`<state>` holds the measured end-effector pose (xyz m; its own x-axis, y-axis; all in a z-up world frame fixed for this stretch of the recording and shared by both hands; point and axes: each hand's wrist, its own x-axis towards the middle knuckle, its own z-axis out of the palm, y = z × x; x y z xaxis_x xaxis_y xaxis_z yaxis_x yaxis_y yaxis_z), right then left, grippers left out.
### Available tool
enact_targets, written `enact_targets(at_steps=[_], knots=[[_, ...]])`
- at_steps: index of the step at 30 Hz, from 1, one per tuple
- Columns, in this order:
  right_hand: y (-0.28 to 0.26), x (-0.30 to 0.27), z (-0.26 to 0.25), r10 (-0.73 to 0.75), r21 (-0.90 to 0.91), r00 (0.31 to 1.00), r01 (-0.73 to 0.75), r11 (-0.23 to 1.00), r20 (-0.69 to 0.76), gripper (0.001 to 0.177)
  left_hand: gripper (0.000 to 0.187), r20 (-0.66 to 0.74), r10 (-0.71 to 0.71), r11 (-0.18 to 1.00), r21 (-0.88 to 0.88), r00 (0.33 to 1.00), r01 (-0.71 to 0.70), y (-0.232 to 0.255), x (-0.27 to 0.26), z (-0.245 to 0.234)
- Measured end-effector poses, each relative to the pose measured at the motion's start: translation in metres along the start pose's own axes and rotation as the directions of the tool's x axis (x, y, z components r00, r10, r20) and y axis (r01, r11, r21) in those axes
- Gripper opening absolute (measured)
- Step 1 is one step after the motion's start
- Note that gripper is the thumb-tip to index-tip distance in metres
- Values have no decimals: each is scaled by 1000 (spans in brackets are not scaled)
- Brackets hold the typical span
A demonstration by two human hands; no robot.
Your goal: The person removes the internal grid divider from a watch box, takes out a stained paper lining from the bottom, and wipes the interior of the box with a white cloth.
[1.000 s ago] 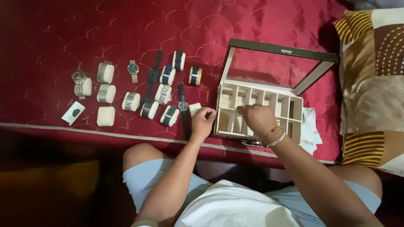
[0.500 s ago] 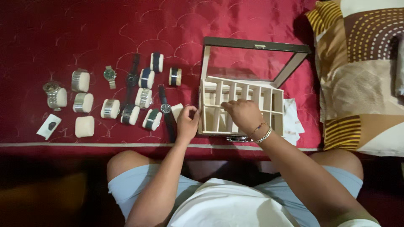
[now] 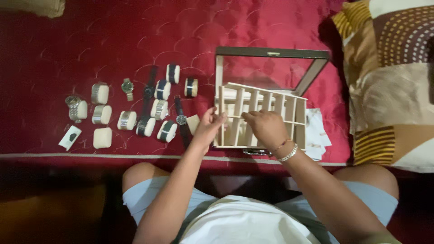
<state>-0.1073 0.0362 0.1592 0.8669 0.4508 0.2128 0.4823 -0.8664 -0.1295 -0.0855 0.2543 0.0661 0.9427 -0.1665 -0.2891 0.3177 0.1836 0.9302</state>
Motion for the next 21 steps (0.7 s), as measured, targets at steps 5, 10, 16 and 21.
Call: enact_targets(at_steps=[5, 10, 16, 21], knots=[[3, 3, 6, -13, 13, 1000, 12, 1000, 18, 26, 42, -24, -133, 965, 226, 991, 135, 18, 6, 14], [40, -29, 13, 167, 264, 969, -115, 958, -183, 29, 34, -54, -102, 978, 175, 993, 110, -3, 18, 1], [172, -108, 75, 574, 329, 771, -485, 810, -277, 51, 39, -61, -123, 975, 180, 990, 132, 3, 17, -1], [170, -122, 88, 642, 350, 726, -684, 640, 246, 34, 43, -119, -124, 968, 202, 985, 146, 26, 16, 15]])
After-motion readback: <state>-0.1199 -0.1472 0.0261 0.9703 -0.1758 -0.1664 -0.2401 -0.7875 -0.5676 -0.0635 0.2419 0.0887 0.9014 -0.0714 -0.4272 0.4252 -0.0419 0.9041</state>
